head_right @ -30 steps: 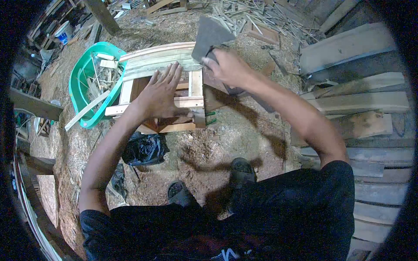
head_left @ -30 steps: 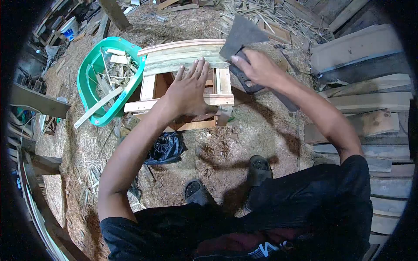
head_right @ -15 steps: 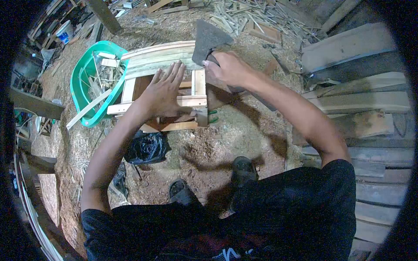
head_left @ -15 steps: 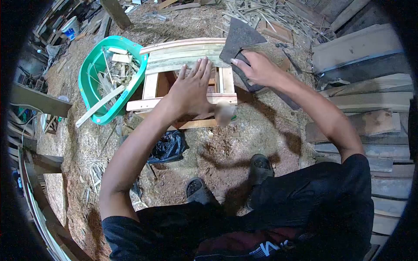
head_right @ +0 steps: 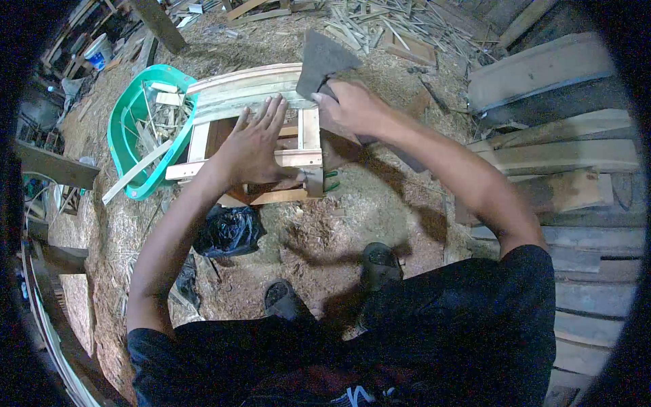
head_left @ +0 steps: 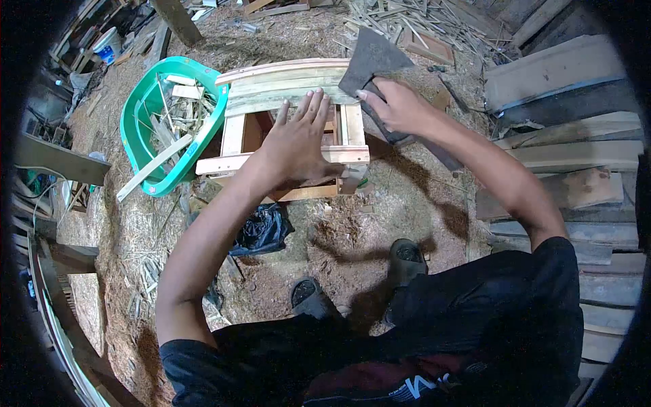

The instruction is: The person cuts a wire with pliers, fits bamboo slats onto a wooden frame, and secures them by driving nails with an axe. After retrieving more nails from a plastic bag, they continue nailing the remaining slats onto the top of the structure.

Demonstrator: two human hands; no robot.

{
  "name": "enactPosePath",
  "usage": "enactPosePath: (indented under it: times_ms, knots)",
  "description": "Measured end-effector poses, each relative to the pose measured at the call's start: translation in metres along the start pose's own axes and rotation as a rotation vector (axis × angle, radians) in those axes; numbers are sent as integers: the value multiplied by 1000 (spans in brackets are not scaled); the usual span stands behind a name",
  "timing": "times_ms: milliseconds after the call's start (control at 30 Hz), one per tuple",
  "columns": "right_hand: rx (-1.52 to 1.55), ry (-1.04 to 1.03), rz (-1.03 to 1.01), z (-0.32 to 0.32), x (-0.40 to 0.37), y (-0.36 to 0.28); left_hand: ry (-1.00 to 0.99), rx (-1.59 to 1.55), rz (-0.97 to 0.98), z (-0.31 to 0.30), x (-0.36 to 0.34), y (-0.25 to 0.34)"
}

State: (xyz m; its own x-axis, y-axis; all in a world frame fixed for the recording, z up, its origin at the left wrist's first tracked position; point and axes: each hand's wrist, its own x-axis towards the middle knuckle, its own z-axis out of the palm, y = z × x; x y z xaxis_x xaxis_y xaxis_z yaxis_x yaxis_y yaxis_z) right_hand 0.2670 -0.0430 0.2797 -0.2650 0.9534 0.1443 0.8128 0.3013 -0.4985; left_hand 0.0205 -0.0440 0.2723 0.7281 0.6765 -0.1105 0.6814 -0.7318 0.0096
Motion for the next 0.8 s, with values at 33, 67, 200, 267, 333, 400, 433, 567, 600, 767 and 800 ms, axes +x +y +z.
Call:
enactPosePath:
  times_ms: [33,67,200,267,333,400,433,567,600,767,800]
  knots:
    - [0,20,9,-4,1,-1,16,9,2,1,1,0]
    - [21,77,-11,-9,2,0,23,-7,-1,2,2,-1]
    - [83,296,-88,-30,6,-21,27,-45,-13,2,1,-4]
    - [52,350,-111,-33,8,-23,21,-50,-17,1,2,-2]
    - [17,238,-121,-22,4,-20,6,-54,-20,0,2,-2]
    - [-150,75,-168,0,-2,-7,16,-30,-7,-1,1,-2]
    - [-122,68,-45,13,-4,-6,20,-19,0,-2,0,-2]
    - [168,101,-9,17,-18,8,170,-56,10,11,-1,-2]
    - [185,149,50,23,-22,16,161,-79,25,6,-3,-3]
    - [274,351,187,86,-57,71,212,-150,123,4,-19,0]
    - [294,373,179,97,-65,83,104,-154,90,3,-21,3]
